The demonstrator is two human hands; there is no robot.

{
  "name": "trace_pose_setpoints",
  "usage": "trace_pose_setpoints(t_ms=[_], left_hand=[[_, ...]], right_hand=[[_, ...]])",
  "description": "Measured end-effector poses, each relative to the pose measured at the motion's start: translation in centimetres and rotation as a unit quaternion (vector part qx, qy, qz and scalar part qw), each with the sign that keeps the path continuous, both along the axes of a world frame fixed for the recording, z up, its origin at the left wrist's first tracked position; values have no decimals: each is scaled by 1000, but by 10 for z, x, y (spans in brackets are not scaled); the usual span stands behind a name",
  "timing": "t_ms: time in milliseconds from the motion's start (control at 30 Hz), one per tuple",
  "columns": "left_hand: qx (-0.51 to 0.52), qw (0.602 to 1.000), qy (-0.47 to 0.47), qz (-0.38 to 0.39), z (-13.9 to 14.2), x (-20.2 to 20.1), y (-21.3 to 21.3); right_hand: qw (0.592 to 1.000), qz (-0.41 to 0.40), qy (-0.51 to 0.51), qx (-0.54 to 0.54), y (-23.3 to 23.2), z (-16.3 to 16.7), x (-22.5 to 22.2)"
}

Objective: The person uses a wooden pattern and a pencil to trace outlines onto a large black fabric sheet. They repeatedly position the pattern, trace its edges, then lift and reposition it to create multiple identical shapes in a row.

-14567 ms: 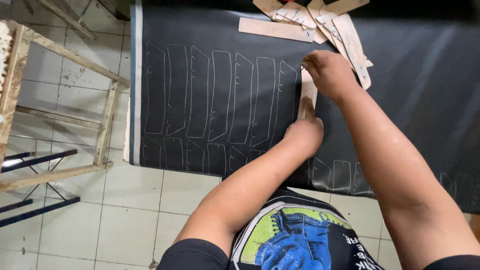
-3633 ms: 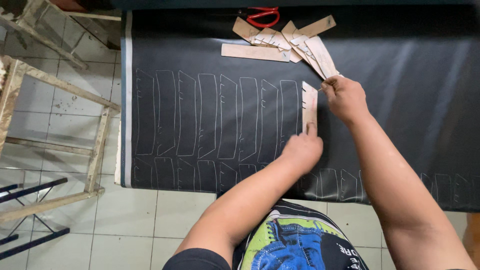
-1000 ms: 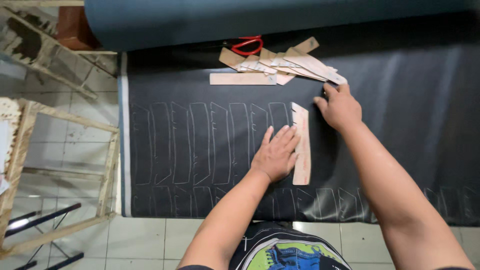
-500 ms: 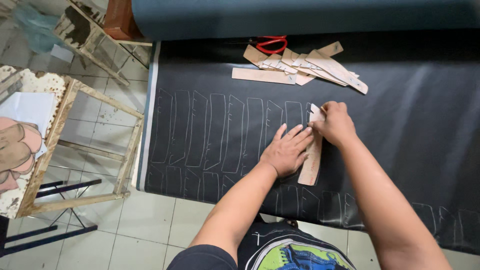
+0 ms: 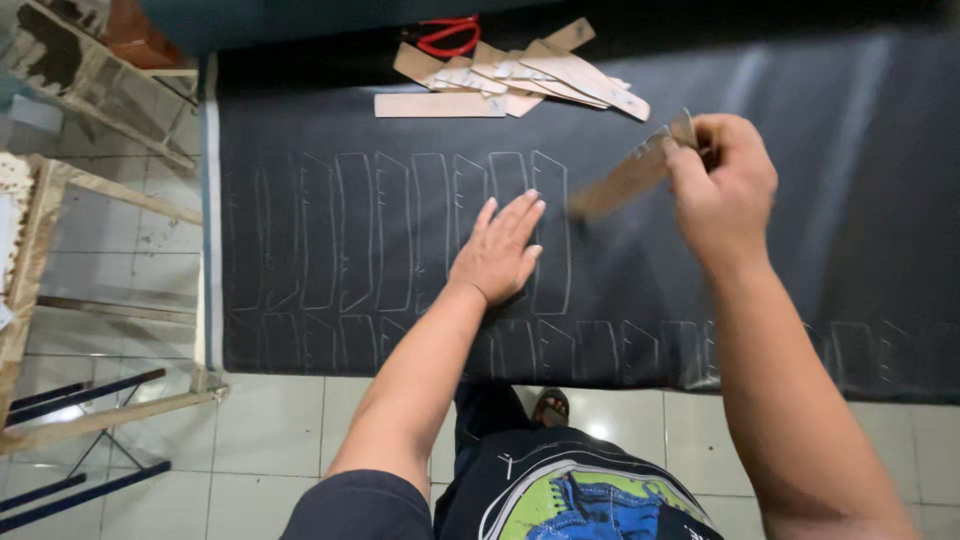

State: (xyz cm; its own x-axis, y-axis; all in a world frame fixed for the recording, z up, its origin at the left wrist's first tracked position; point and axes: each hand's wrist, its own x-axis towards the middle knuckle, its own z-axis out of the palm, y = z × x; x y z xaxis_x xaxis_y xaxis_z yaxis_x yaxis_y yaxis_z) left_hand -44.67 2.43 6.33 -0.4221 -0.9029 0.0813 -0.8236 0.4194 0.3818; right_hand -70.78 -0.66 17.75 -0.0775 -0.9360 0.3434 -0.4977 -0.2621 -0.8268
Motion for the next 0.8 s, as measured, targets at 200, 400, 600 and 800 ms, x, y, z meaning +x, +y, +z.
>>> trace_pose_setpoints(t_ms=[200, 400, 600, 800], left_hand=[[-28, 999, -32, -5, 12, -5, 8], [-39, 999, -21, -6, 5, 0, 5], [13, 1000, 13, 8, 14, 7, 3], [48, 999, 1, 4, 19, -19, 15]], right_hand=[[973, 132, 187, -43, 90, -8, 10], [957, 159, 223, 94, 108, -62, 7], [942, 109, 237, 213, 81, -67, 1], [919, 124, 272, 259, 72, -65, 3]])
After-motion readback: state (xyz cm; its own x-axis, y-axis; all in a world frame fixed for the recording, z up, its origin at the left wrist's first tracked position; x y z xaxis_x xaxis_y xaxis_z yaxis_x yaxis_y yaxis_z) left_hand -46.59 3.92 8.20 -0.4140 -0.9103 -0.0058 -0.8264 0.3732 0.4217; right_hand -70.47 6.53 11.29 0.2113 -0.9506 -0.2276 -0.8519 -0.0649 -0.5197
